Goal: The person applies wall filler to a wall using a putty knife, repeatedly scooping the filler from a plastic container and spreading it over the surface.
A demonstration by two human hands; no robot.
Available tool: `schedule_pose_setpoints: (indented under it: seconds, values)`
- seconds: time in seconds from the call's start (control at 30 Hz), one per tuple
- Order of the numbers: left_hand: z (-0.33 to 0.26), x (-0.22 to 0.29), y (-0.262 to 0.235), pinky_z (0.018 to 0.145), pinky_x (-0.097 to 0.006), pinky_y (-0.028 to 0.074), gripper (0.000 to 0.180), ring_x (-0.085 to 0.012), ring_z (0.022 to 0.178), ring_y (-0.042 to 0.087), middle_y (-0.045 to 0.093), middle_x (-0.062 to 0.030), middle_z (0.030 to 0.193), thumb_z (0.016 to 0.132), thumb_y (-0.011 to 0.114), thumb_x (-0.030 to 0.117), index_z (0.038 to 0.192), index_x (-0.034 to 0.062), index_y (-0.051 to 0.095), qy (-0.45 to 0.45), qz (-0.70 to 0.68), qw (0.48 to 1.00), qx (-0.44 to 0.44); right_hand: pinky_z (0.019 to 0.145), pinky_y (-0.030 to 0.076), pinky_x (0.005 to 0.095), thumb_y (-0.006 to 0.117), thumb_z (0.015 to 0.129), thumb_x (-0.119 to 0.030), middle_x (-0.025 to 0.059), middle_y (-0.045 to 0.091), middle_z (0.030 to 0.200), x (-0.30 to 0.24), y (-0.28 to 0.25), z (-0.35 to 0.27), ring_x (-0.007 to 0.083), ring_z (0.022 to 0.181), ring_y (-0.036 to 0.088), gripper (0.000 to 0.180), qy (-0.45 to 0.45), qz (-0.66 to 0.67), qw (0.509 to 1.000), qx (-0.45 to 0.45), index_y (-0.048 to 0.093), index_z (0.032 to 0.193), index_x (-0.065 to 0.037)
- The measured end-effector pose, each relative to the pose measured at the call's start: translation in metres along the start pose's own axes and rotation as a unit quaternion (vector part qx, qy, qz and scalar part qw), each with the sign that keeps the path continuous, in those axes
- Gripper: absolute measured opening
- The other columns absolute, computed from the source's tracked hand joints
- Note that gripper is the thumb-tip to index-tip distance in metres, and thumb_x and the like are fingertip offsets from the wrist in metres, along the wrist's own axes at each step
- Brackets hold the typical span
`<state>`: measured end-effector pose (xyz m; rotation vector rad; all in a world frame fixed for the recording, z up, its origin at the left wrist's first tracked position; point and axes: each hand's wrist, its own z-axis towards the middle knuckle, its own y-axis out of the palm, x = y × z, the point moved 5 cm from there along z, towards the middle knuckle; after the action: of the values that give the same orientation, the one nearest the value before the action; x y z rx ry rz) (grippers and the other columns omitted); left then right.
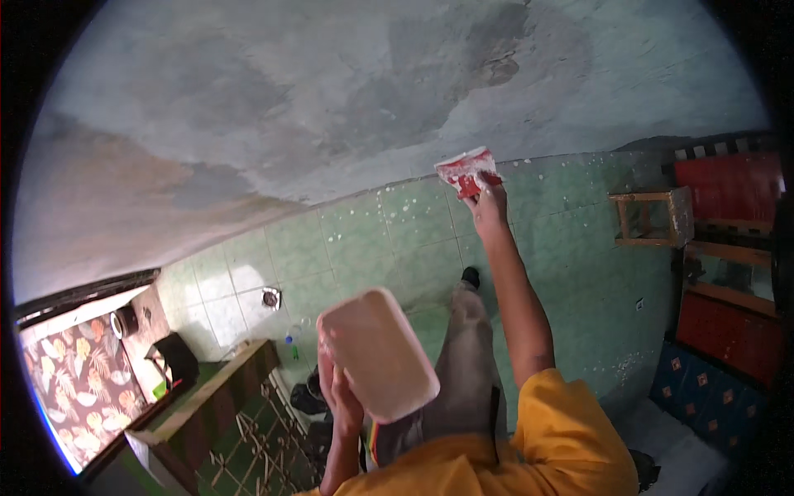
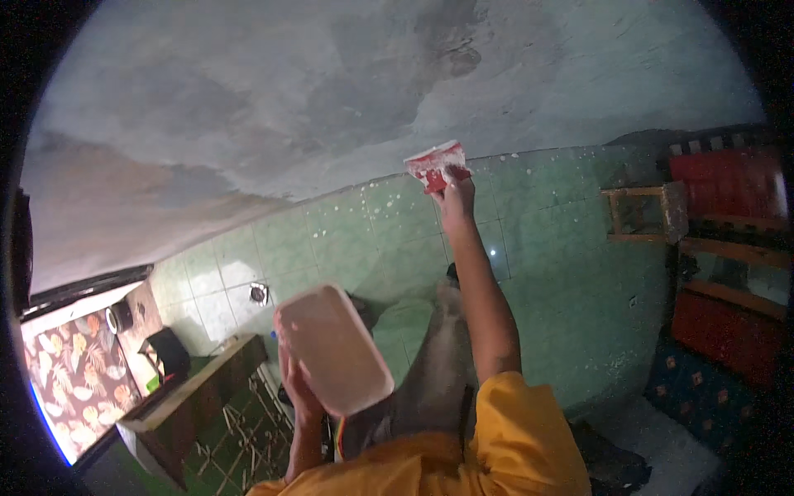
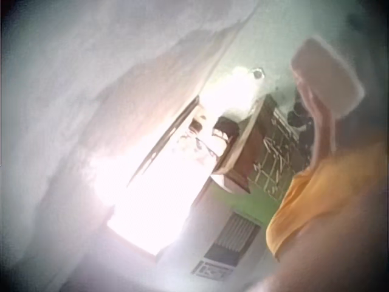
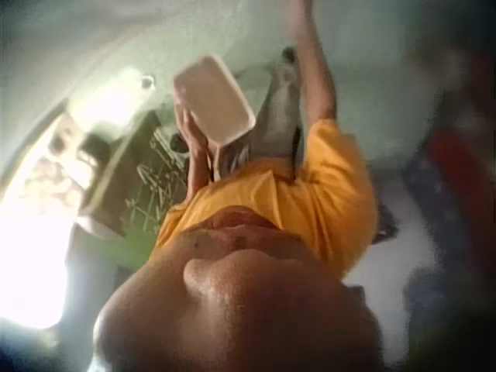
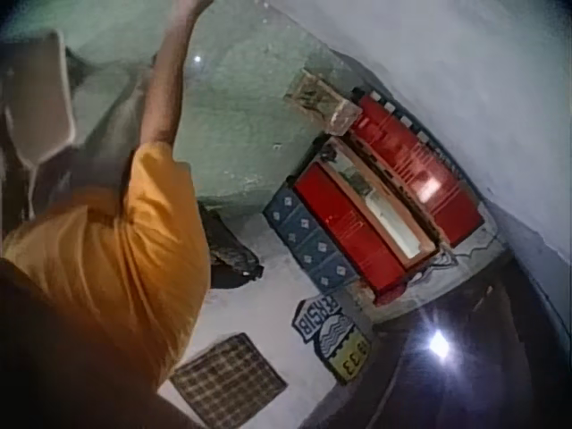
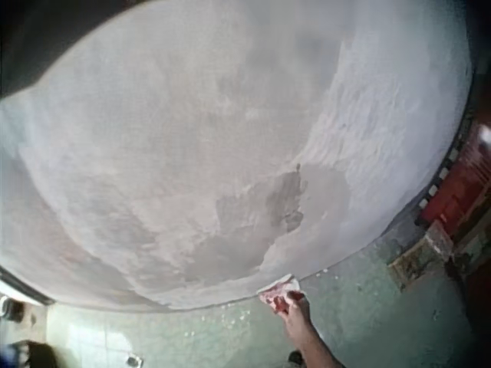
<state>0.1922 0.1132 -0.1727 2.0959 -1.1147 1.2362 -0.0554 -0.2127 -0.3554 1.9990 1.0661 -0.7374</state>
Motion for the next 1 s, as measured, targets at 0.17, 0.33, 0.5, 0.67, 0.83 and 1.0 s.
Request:
schedule_pose_setpoints:
  seconds: [0.17, 0.33, 0.5, 0.67, 0.83, 1.0]
  values:
    - [0.018, -0.031, -0.003, 0.105, -0.034, 0.036, 0.052, -0.0187, 0.122, 0.047, 0.051, -0.0093, 0.135, 0.105, 0.039, 0.039, 0.139, 0.0004, 0.046, 0.028, 0.028, 0.998, 0.041, 0.082, 0.059, 0.0390, 0.062, 0.093, -0.012, 0.0122, 0.059, 0.115, -0.003, 0.057, 0.063, 0.0240, 0.101, 0.062, 0.031, -0.049, 0.042, 0.998, 0.000, 0.053, 0.121, -0.002]
    - [0.018, -0.040, 0.009, 0.102, -0.034, 0.039, 0.052, -0.0181, 0.117, 0.050, 0.053, -0.0086, 0.131, 0.106, 0.038, 0.041, 0.139, 0.0023, 0.046, -0.035, 0.025, 0.996, 0.072, 0.077, 0.062, 0.0363, 0.059, 0.092, -0.002, 0.0101, 0.059, 0.093, -0.061, 0.103, 0.066, 0.0199, 0.080, 0.062, 0.011, -0.068, 0.050, 0.996, 0.021, 0.056, 0.101, 0.001]
    - [0.016, -0.023, 0.022, 0.100, -0.034, 0.040, 0.056, -0.0189, 0.116, 0.050, 0.053, -0.0102, 0.130, 0.102, 0.043, 0.043, 0.138, 0.0001, 0.045, -0.033, -0.017, 0.998, 0.059, 0.078, 0.062, 0.0368, 0.056, 0.092, -0.004, 0.0121, 0.060, 0.095, -0.144, 0.114, -0.004, 0.0207, 0.085, 0.064, 0.011, -0.128, 0.016, 0.990, -0.055, 0.056, 0.100, 0.004]
    - [0.015, -0.035, 0.006, 0.101, -0.034, 0.040, 0.052, -0.0177, 0.116, 0.051, 0.053, -0.0085, 0.131, 0.106, 0.038, 0.042, 0.139, 0.0027, 0.047, -0.030, -0.014, 0.995, 0.090, 0.082, 0.061, 0.0394, 0.057, 0.091, -0.003, 0.0117, 0.063, 0.103, -0.096, 0.055, 0.030, 0.0217, 0.094, 0.065, 0.018, -0.100, 0.048, 0.993, 0.042, 0.058, 0.108, 0.002]
    - [0.017, -0.033, 0.013, 0.100, -0.035, 0.040, 0.050, -0.0187, 0.117, 0.050, 0.052, -0.0077, 0.131, 0.105, 0.042, 0.039, 0.140, 0.0037, 0.045, -0.014, -0.047, 0.995, 0.087, 0.078, 0.062, 0.0377, 0.057, 0.091, -0.003, 0.0115, 0.060, 0.111, -0.027, 0.051, 0.087, 0.0214, 0.097, 0.064, 0.023, -0.007, -0.008, 0.998, 0.069, 0.056, 0.113, 0.000]
    - [0.015, -0.030, 0.009, 0.101, -0.035, 0.039, 0.053, -0.0199, 0.119, 0.050, 0.052, -0.0097, 0.131, 0.103, 0.042, 0.040, 0.138, 0.0011, 0.045, -0.012, -0.019, 0.996, 0.092, 0.080, 0.060, 0.0383, 0.057, 0.092, -0.003, 0.0118, 0.062, 0.101, -0.069, 0.081, 0.051, 0.0214, 0.088, 0.065, 0.016, -0.096, 0.063, 0.993, 0.037, 0.056, 0.107, 0.001]
